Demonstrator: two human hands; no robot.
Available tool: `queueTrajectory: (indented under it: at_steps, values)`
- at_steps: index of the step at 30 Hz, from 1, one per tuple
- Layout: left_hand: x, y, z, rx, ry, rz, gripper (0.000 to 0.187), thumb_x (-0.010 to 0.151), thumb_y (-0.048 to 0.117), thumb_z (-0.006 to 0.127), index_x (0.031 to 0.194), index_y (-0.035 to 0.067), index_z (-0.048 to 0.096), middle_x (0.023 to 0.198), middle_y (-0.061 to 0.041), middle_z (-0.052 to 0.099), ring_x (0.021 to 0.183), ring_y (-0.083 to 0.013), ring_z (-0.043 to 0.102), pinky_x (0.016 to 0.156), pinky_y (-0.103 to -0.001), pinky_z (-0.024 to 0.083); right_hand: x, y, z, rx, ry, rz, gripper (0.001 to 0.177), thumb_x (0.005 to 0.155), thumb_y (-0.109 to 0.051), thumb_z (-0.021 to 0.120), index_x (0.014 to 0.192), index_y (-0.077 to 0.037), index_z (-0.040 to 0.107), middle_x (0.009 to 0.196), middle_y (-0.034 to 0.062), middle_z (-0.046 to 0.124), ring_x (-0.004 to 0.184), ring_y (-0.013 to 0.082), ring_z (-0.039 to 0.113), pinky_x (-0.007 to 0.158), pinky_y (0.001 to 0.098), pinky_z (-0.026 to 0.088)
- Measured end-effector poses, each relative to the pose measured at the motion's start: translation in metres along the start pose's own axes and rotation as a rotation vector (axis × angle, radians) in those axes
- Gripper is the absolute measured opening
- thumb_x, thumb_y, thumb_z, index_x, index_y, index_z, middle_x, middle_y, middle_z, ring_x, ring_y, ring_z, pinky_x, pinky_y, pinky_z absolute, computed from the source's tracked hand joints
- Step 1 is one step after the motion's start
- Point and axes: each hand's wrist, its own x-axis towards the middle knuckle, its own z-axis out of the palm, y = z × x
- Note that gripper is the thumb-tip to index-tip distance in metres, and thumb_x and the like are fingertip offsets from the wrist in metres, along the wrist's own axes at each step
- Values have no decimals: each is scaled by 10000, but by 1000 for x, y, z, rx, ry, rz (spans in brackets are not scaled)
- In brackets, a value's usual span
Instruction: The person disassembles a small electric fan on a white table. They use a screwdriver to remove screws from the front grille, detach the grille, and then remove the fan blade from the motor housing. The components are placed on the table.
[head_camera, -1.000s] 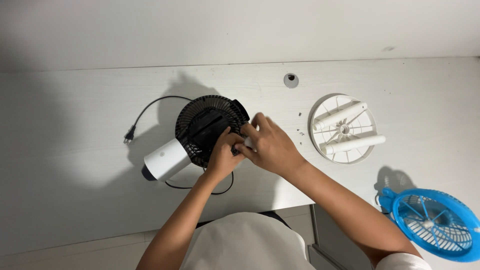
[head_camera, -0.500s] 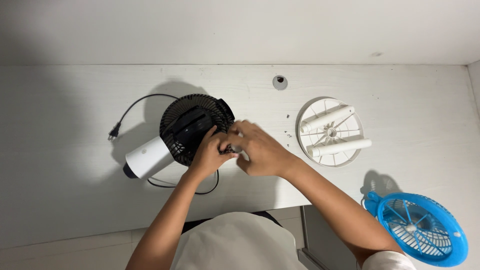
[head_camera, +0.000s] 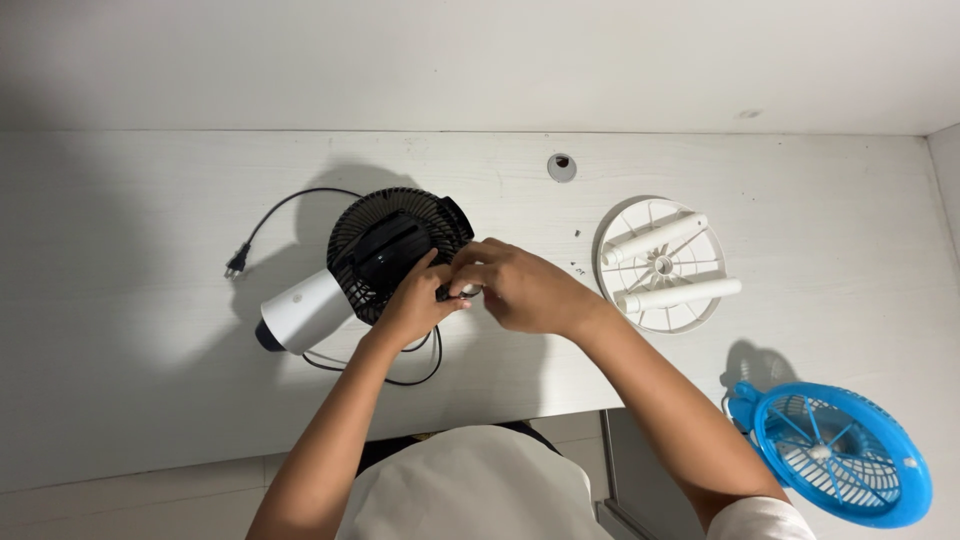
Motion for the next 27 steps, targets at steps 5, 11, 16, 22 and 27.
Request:
queueTrajectory:
  at_steps: [5, 11, 16, 22, 27]
  values:
    - [1, 6, 9, 84, 43, -135, 276, 822, 149, 849, 876, 28, 607, 840, -74, 625, 946, -298, 654, 993, -422, 515, 4, -13, 21, -33, 97, 165, 271, 839, -101, 797, 1091, -39, 717, 1104, 133, 629, 1010, 294, 659, 835, 396, 560]
    - [-3, 5, 9, 347, 252, 442, 504, 719, 245, 833, 1135, 21, 658, 1043, -110, 703, 1073, -502, 569, 1103, -322, 332, -1, -3, 29, 14, 15, 93, 412, 795, 100, 640, 1169, -60, 703, 1148, 89, 672, 1053, 279, 669, 955, 422, 510]
    - [-4, -2, 8, 62, -129, -97, 310, 851, 195, 798, 1113, 86, 674, 821, -29, 683, 848, -207, 695, 1333, -527, 203, -8, 0, 36, 61, 12, 120, 490, 719, 121, 640, 1161, -81, 698, 1158, 100, 658, 1019, 287, 670, 1000, 429, 467]
    - [-4, -4, 23, 190, -11, 56, 161, 938, 110, 729, 1067, 54, 650, 942, -44, 662, 1011, -259, 633, 1285, -506, 262, -10, -8, 59, 18, 185, 354, 326, 869, -157, 857, 1168, -157, 729, 1223, 109, 590, 971, 245, 659, 821, 337, 574]
    - [-6, -12, 15, -29, -182, -88, 359, 878, 82, 761, 1212, 20, 645, 1053, -110, 699, 1204, -358, 515, 1244, -542, 67, -12, 5, 45, 167, 191, 161, 539, 785, 134, 666, 1279, -82, 671, 1215, 103, 628, 1154, 298, 622, 887, 354, 605]
